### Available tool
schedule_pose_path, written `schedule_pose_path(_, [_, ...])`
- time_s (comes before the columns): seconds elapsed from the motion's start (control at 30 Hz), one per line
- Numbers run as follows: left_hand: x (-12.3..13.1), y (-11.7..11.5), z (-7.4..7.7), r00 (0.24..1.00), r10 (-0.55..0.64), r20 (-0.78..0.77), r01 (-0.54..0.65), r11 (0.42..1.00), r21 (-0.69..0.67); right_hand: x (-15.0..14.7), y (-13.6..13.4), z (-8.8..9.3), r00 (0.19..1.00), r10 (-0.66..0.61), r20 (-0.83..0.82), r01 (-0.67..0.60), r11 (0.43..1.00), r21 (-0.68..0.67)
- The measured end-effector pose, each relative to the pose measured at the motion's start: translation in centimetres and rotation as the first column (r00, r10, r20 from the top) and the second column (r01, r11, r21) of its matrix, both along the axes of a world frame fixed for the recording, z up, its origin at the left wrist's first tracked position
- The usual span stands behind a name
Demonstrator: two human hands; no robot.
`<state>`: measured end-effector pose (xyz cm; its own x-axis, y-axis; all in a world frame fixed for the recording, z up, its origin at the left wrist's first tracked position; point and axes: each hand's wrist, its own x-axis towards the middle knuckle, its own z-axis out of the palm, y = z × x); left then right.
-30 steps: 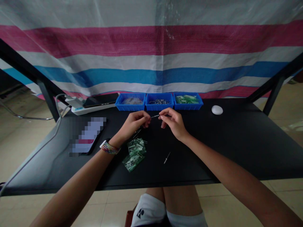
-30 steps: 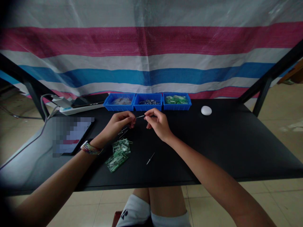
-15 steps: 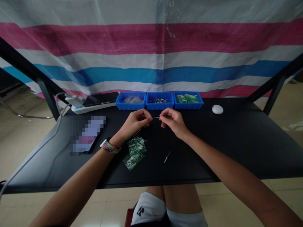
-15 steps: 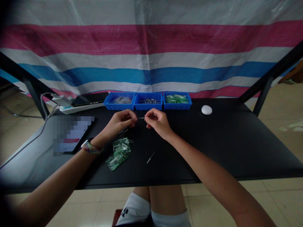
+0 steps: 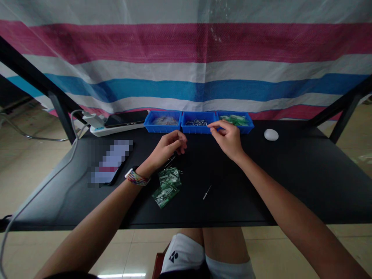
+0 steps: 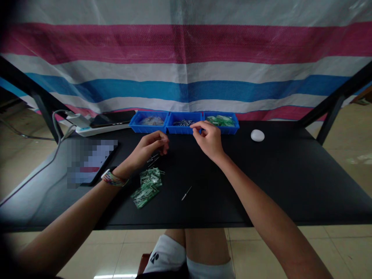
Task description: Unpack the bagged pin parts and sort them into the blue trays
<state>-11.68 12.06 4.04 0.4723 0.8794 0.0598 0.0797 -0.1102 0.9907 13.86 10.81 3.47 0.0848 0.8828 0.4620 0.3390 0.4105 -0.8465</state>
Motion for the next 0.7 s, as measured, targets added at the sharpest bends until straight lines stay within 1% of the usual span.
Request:
schedule_pose_path(0.03, [0.0, 0.0, 0.0, 1.0, 0.0, 0.002, 0.0, 1.0, 0.002, 0.1, -0.5, 0.5, 0.993, 0.121, 0.013, -0.12, 0.991, -0.064])
schedule_pose_path(0.07, [0.0, 0.0, 0.1, 1.0, 0.0, 0.003, 0.0, 1.0, 0.005, 0.1, -1.1, 1.0, 0.961, 0.275, 0.026, -0.268, 0.952, -0.15])
schedule_pose_path(0.1, [0.0, 0.0, 0.2, 1.0, 0.001, 0.001, -0.001, 1.0, 0.009, 0.0, -1.8, 1.5, 0.896, 0.443, 0.044, -0.418, 0.872, -0.256])
schedule_pose_path(0.13, [0.1, -0.1, 0.3, 1.0, 0.0, -0.004, 0.0, 1.0, 0.012, -0.3, -2.5, 2.0, 0.798, 0.599, 0.062, -0.539, 0.757, -0.368])
schedule_pose_path(0.17, [0.1, -0.1, 0.3, 1.0, 0.0, -0.008, 0.0, 1.0, 0.014, -0.7, -3.3, 2.4, 0.692, 0.718, 0.078, -0.614, 0.642, -0.46])
schedule_pose_path(0.2, [0.1, -0.2, 0.4, 1.0, -0.002, -0.012, 0.002, 1.0, 0.013, -1.2, -4.1, 2.9, 0.592, 0.8, 0.099, -0.645, 0.543, -0.537])
schedule_pose_path(0.23, [0.2, -0.2, 0.4, 1.0, -0.003, -0.016, 0.004, 1.0, 0.011, -1.7, -4.8, 3.2, 0.5, 0.856, 0.128, -0.644, 0.467, -0.607])
schedule_pose_path(0.27, [0.2, -0.2, 0.4, 1.0, -0.005, -0.02, 0.005, 1.0, 0.007, -2.2, -5.5, 3.5, 0.436, 0.883, 0.175, -0.613, 0.434, -0.66])
schedule_pose_path(0.3, [0.2, -0.1, 0.3, 1.0, -0.005, -0.02, 0.005, 1.0, 0.004, -2.7, -6.1, 3.8, 0.39, 0.893, 0.224, -0.575, 0.427, -0.698])
schedule_pose_path(0.37, [0.2, 0.0, 0.1, 1.0, -0.006, -0.02, 0.006, 1.0, 0.0, -3.3, -6.8, 4.1, 0.33, 0.892, 0.308, -0.504, 0.442, -0.742])
schedule_pose_path(0.43, [0.1, 0.1, -0.2, 1.0, -0.007, -0.015, 0.007, 1.0, -0.003, -3.5, -7.1, 4.3, 0.299, 0.882, 0.365, -0.461, 0.468, -0.754])
schedule_pose_path(0.53, [-0.1, 0.3, -0.5, 1.0, -0.013, -0.012, 0.012, 1.0, -0.007, -3.5, -7.1, 4.1, 0.285, 0.868, 0.407, -0.461, 0.496, -0.736])
schedule_pose_path(0.6, [-0.1, 0.3, -0.5, 1.0, -0.018, -0.014, 0.018, 1.0, -0.004, -3.5, -6.9, 3.8, 0.311, 0.86, 0.405, -0.466, 0.509, -0.724])
schedule_pose_path(0.63, [-0.2, 0.3, -0.4, 1.0, -0.021, -0.016, 0.021, 1.0, 0.0, -3.5, -6.8, 3.6, 0.346, 0.848, 0.402, -0.455, 0.526, -0.718])
schedule_pose_path(0.7, [-0.2, 0.2, -0.2, 0.999, -0.034, -0.017, 0.034, 0.999, 0.013, -3.5, -6.4, 3.2, 0.449, 0.799, 0.4, -0.415, 0.583, -0.699])
